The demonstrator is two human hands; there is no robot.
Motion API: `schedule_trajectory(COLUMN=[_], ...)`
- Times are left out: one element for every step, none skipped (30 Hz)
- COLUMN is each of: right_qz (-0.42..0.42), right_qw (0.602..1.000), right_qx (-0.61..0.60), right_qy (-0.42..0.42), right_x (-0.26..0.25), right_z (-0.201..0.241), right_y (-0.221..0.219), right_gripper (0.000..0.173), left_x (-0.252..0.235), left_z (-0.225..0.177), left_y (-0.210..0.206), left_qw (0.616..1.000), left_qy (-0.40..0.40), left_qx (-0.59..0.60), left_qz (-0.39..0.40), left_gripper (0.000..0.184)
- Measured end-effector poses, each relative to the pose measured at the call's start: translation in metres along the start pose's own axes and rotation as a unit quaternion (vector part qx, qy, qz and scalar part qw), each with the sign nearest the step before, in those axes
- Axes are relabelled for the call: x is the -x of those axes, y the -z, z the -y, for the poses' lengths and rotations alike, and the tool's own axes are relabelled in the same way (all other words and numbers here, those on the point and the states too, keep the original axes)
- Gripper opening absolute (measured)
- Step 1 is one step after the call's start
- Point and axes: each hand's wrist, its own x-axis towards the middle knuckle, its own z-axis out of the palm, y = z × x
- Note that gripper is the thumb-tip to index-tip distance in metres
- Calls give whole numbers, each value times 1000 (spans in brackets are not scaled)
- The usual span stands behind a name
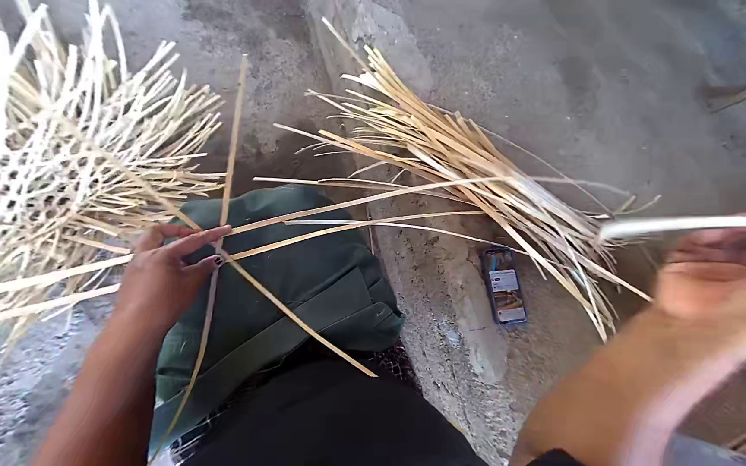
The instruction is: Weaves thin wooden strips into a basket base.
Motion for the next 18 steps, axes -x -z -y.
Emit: schedule_trajectory(right_qz=[12, 27, 48, 71, 83, 89, 92, 95, 93, 91, 91, 104, 127, 149, 165, 174, 178, 180], right_qw=[999, 994, 984, 968, 950, 931, 916, 907, 902, 905, 914, 927, 940, 948, 952, 951, 949, 944], right_qx=[-3, -7, -4, 1, 4, 3, -2, -10, -21, -36, -54, -69, -78, -86, -94, -100, -101, -96], right_qy=[-46, -103, -171, -240, -303, -355, -390, -411, -420, -415, -392, -355, -308, -267, -241, -234, -242, -258], right_x=[37, 75, 112, 147, 176, 199, 215, 224, 230, 233, 236, 240, 242, 245, 246, 246, 246, 246], right_z=[-24, -52, -79, -102, -118, -129, -136, -142, -146, -148, -149, -147, -145, -143, -140, -137, -133, -130], right_y=[-34, -60, -81, -100, -119, -136, -152, -165, -177, -186, -194, -200, -204, -209, -212, -216, -218, -220], right_gripper=[21, 17, 19, 24, 31, 34, 35, 35, 32, 29, 26, 24, 23, 24, 24, 25, 26, 28], left_x=[0, -1, -1, 0, 0, 0, 0, 0, 0, 0, 0, 0, -1, -1, -1, -1, -1, -1], left_z=[-1, -3, -3, -4, -4, -3, -1, 2, 5, 7, 9, 9, 10, 9, 9, 9, 9, 9], left_y=[1, 1, 1, 1, 1, 1, 1, 1, 1, 1, 0, -1, -1, 0, 0, -1, -2, -3], left_qw=[1000, 1000, 1000, 1000, 1000, 1000, 1000, 999, 999, 999, 998, 998, 998, 998, 999, 999, 999, 999], left_qy=[0, -5, -6, -4, -3, -5, -15, -29, -40, -48, -54, -56, -53, -47, -42, -41, -40, -39], left_qx=[0, -1, -2, -2, -1, -3, -5, -6, -2, 3, 6, 7, 12, 17, 22, 22, 22, 21], left_qz=[-2, -5, -6, -6, -7, -7, -9, -12, -14, -14, -19, -24, -26, -24, -23, -25, -28, -31], left_gripper=[44, 44, 44, 44, 44, 44, 44, 45, 45, 44, 44, 44, 44, 44, 43, 43, 43, 44])
